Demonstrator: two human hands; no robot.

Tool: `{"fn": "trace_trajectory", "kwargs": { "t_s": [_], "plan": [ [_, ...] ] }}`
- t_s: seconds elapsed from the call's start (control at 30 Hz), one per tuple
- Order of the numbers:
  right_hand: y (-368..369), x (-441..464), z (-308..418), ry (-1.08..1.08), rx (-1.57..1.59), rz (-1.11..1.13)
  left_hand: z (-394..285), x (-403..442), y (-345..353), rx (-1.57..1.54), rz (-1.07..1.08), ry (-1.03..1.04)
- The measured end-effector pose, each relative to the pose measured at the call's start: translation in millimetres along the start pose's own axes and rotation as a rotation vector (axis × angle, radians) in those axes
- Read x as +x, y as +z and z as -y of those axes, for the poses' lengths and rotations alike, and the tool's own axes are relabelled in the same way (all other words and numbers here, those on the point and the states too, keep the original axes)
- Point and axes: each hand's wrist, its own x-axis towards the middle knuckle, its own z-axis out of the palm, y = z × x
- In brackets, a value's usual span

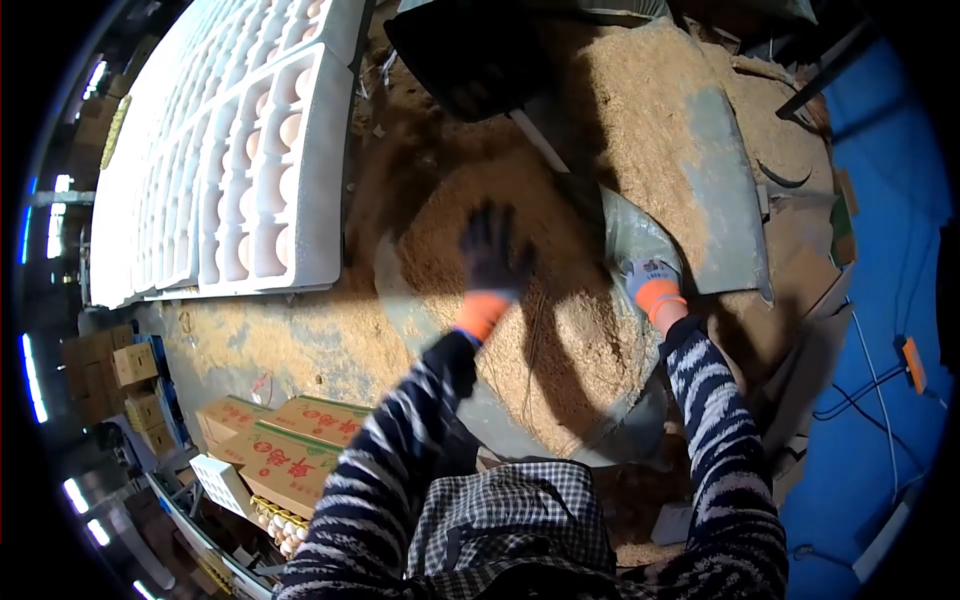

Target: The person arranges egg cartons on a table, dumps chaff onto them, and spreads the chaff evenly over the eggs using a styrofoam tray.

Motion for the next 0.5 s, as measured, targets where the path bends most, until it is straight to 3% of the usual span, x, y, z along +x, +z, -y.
{"fn": "trace_trajectory", "kwargs": {
  "t_s": [0.03, 0.07, 0.13, 0.17, 0.2, 0.27, 0.33, 0.47, 0.5],
  "plan": [
    [-20.1, -14.3, 21.1, -0.118, 0.188, -0.205, 28.5, 27.8, 7.6, 0.019, -0.001, -0.114],
    [-22.8, -18.9, 41.3, -0.160, 0.329, -0.271, 53.0, 51.4, 15.9, 0.034, 0.000, -0.226],
    [-6.0, -13.2, 76.8, -0.189, 0.523, -0.343, 83.0, 95.4, 22.8, 0.092, 0.203, -0.378],
    [33.0, 4.2, 87.3, -0.205, 0.566, -0.373, 110.7, 112.0, 32.0, 0.091, 0.205, -0.372],
    [53.9, 10.7, 99.7, -0.359, 0.629, -0.549, 145.1, 123.4, 48.0, -0.065, 0.357, -0.251],
    [46.5, 1.9, 108.6, -0.309, 0.615, -0.562, 157.8, 136.8, 63.4, -0.227, 0.509, -0.121],
    [40.4, -1.1, 110.1, -0.274, 0.635, -0.509, 134.9, 148.5, 57.7, -0.229, 0.721, -0.437],
    [56.9, 33.3, 98.7, -0.191, 0.650, -0.391, 160.6, 152.9, 87.9, -0.364, 0.667, -0.480],
    [69.2, 52.5, 87.8, -0.164, 0.790, -0.347, 169.8, 156.7, 93.6, -0.311, 0.692, -0.467]
  ]
}}
